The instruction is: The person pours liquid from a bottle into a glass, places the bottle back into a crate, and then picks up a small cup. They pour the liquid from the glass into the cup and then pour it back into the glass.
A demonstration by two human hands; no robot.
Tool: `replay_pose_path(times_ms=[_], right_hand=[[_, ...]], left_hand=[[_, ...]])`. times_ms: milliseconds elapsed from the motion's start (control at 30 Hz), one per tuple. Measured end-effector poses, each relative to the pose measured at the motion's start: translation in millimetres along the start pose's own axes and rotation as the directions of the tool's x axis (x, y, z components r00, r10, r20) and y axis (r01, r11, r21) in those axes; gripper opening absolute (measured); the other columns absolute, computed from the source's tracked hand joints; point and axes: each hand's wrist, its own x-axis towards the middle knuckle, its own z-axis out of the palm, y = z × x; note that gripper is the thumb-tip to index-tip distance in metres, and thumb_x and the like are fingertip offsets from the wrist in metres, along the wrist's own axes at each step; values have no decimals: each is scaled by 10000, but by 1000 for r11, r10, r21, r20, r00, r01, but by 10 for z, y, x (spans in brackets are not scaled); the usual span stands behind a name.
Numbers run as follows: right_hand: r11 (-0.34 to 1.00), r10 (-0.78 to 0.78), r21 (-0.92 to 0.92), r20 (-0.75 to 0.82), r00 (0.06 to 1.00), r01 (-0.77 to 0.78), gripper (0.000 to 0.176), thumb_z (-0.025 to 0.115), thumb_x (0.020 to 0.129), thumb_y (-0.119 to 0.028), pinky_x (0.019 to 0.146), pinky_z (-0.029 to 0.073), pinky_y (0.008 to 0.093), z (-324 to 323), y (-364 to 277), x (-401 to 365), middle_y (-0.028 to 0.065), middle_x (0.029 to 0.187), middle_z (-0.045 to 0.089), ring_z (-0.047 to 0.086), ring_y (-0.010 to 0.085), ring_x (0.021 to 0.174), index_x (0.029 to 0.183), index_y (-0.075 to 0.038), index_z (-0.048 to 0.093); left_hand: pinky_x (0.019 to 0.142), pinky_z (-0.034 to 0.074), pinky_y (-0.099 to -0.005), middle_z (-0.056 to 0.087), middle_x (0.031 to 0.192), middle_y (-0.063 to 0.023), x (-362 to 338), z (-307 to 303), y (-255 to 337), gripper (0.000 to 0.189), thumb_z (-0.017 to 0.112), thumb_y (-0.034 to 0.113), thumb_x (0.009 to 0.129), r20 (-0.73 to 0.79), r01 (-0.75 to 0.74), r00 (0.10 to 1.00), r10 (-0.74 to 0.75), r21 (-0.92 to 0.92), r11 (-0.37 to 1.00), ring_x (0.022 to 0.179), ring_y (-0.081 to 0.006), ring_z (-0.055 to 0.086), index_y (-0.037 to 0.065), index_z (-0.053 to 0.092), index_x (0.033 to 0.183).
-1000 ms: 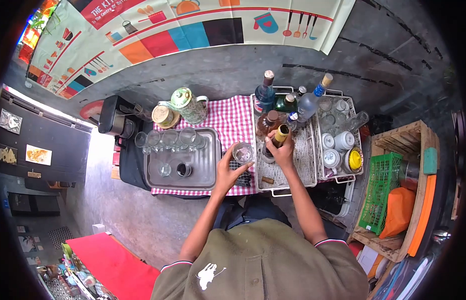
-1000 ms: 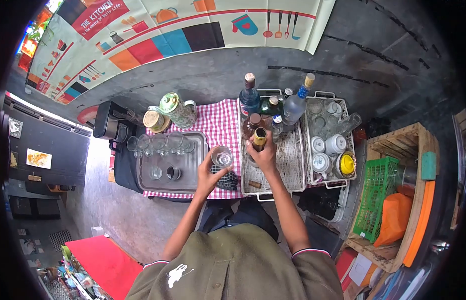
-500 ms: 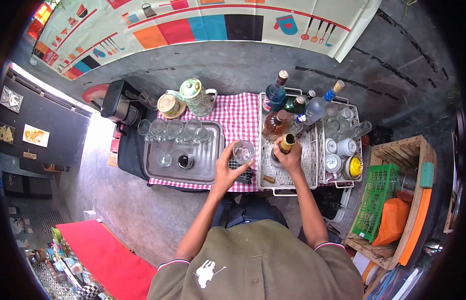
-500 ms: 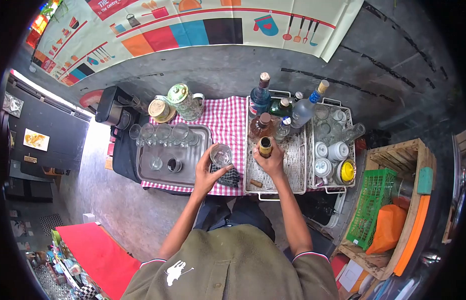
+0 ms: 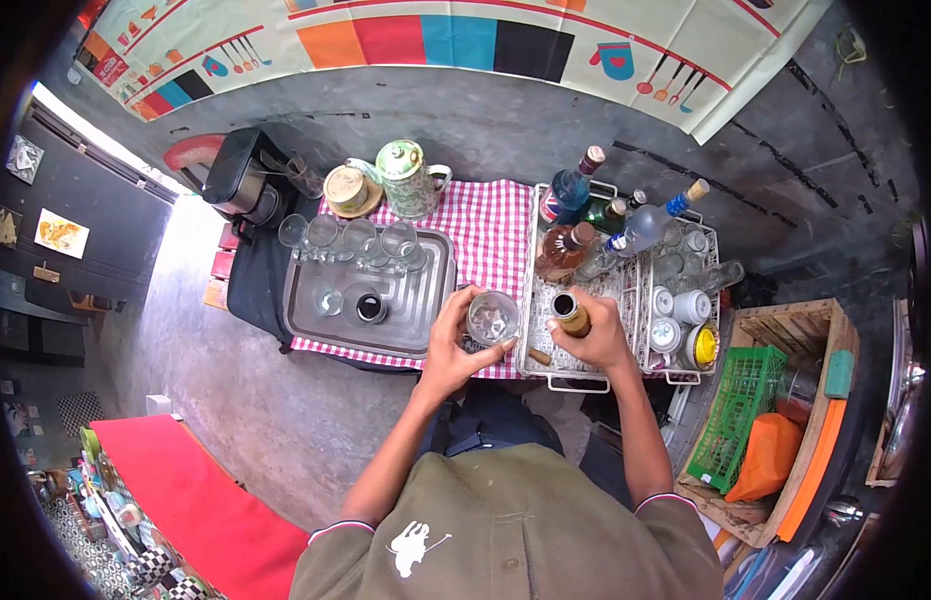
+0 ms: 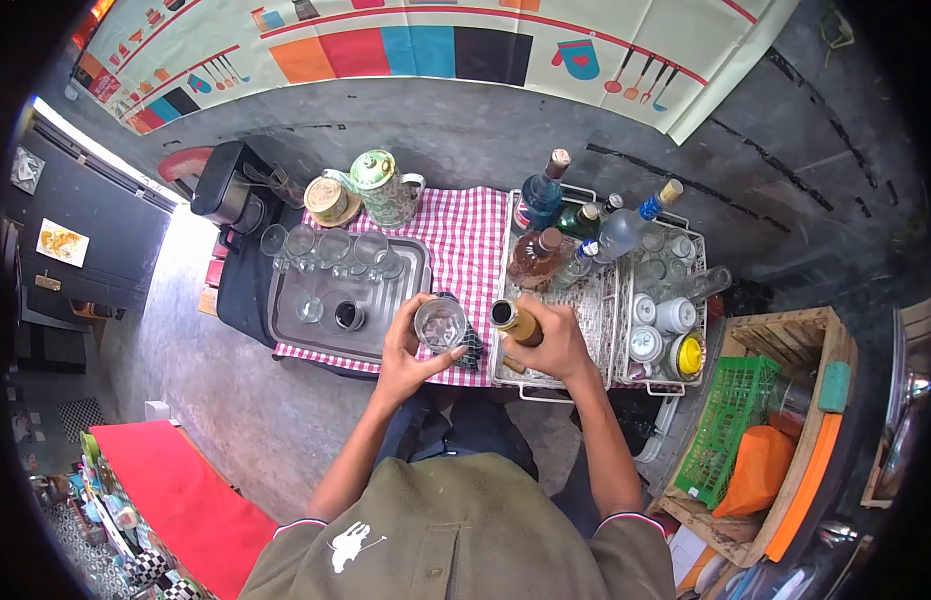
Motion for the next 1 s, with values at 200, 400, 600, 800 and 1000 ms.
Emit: replay_pose_path(times_ms=[200,400,600,800,1000], right_hand=[[997,31,-73,221,975,-16,286,796,746,-187,605,509,385,112,-326,149,154,713,652,690,327,660,912,-24,631],[984,134,-156,327,936,-86,371,803,728,-256,637,533,414,356,-521,241,178,746,690,696,362,686,992,-42,655],[971,208,-189,382,901,-144,399,791,746,-301,642,531,435,660,-629,272,207,728,675,681,391,679,1011,-30,667],[948,269,-281,449,852,-151,414,776,715,-302,651,521,476,842,-716,300,223,724,665,671,417,702,1009,-37,651],[943,274,-293,421,865,-156,378,767,747,-277,621,494,427,947,-785,285,218,700,639,656,391,655,1004,-16,673]], left_hand=[[1032,479,-335,578,1291,-141,-40,-238,193,745,838,12,740,12,64,998,-63,-69,996,1176,-181,585,-27,419,1355],[1045,482,-351,578,1337,-170,-137,-569,200,795,843,29,733,13,47,999,-48,48,998,1192,-200,598,-17,409,1397],[1038,486,-365,610,1319,-166,-157,-880,283,810,841,76,724,18,-22,1000,19,192,981,1204,-224,610,4,462,1435],[1014,492,-369,619,1307,-155,-185,-1115,216,747,813,67,715,22,-47,999,44,186,981,1180,-250,629,32,516,1400],[1043,470,-384,602,1335,-150,-201,-1284,140,727,759,24,684,93,-73,994,57,180,981,1225,-285,604,50,536,1376]])
